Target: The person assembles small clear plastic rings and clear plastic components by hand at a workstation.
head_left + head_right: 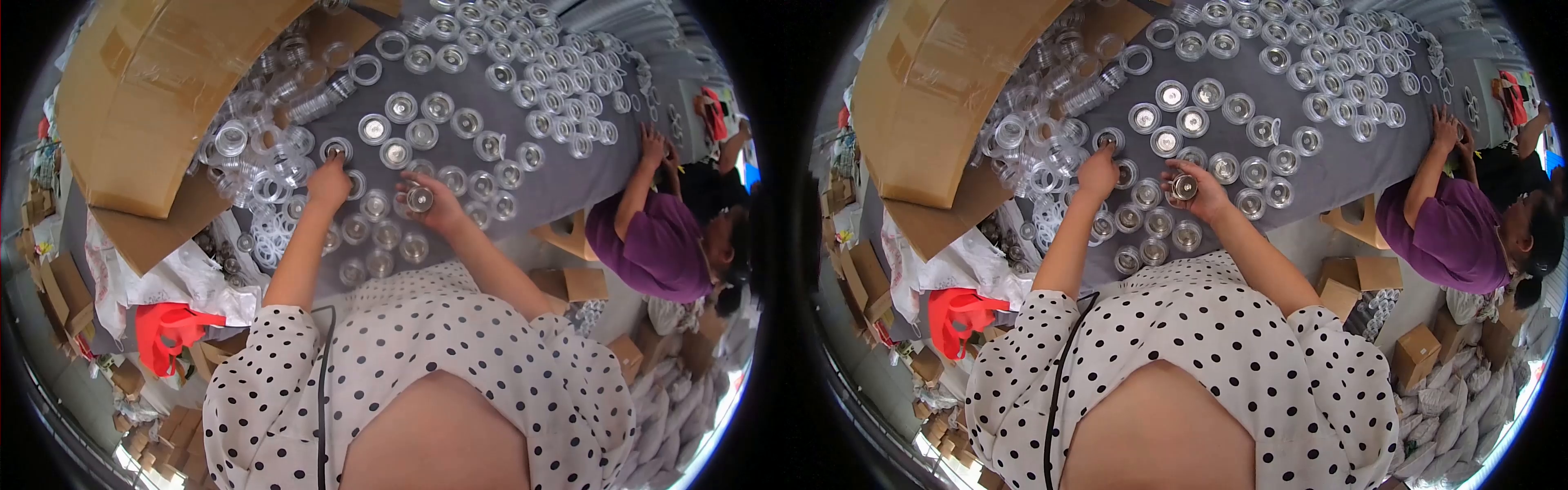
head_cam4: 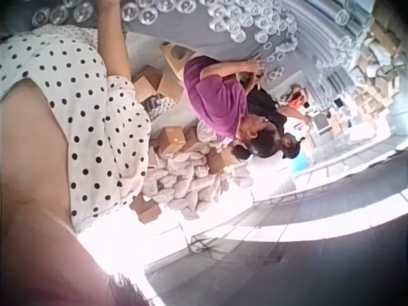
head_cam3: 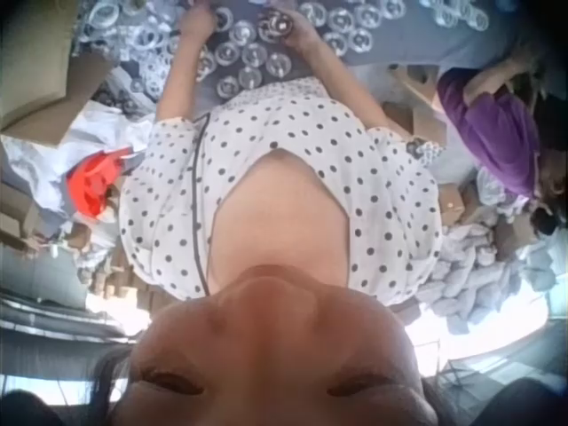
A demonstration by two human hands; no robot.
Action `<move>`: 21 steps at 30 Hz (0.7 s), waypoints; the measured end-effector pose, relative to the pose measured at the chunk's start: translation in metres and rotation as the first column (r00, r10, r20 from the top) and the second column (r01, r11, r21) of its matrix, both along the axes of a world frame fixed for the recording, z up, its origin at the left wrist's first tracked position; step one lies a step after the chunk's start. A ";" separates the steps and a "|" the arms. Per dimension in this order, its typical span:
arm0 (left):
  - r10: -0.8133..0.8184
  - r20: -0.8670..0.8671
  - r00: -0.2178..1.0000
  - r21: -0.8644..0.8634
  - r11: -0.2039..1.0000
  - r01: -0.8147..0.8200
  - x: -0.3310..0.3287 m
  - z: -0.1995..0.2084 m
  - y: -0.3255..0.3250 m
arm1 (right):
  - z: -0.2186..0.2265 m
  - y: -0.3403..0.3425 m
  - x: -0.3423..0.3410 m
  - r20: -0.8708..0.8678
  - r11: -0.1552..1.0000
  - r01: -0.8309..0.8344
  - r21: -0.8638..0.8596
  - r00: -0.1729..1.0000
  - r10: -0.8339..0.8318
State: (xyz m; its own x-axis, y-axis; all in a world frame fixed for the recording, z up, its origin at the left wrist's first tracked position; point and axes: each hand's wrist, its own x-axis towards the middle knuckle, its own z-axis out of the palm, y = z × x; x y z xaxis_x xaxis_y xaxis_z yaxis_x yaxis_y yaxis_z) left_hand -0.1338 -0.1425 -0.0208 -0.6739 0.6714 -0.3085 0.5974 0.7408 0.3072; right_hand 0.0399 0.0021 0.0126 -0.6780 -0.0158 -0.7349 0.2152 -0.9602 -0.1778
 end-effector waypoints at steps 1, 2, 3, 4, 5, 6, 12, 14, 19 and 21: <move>-0.006 -0.014 1.000 0.011 1.000 0.006 -0.001 -0.001 0.001 | 0.000 0.001 -0.002 0.001 1.000 0.000 -0.002 1.000 0.000; -0.011 -0.028 1.000 0.023 1.000 0.012 -0.002 -0.002 0.002 | 0.000 0.001 -0.005 -0.003 1.000 0.002 -0.002 1.000 -0.002; -0.010 -0.024 1.000 0.019 1.000 0.010 -0.004 0.002 0.005 | -0.001 0.000 -0.005 -0.006 1.000 0.002 -0.003 1.000 -0.002; -0.017 0.045 0.999 -0.082 0.996 0.021 -0.009 0.011 0.012 | -0.003 0.000 -0.008 -0.002 1.000 -0.006 -0.010 1.000 0.006; -0.018 0.115 0.993 -0.181 0.983 0.039 -0.011 0.015 0.016 | -0.005 0.000 -0.011 -0.004 1.000 -0.017 -0.009 1.000 0.016; -0.015 0.112 0.994 -0.185 0.982 0.036 -0.012 0.014 0.018 | -0.006 0.001 -0.014 -0.012 1.000 -0.022 -0.003 1.000 0.022; 0.035 0.091 0.995 -0.026 0.999 -0.033 -0.002 0.007 0.021 | 0.002 0.005 -0.020 -0.056 0.998 -0.028 0.062 0.998 0.032; 0.033 0.155 0.987 0.024 0.999 -0.037 0.022 0.007 0.043 | -0.008 0.010 -0.010 -0.060 1.000 0.011 0.020 0.998 -0.010; 0.067 0.263 0.962 0.418 0.891 -0.177 0.045 0.017 0.040 | -0.011 0.012 -0.001 -0.049 0.987 0.157 0.013 0.987 -0.156; 0.038 0.271 0.962 0.491 0.854 -0.172 0.031 0.029 0.026 | -0.018 0.008 0.001 -0.016 0.990 0.119 0.073 0.993 -0.118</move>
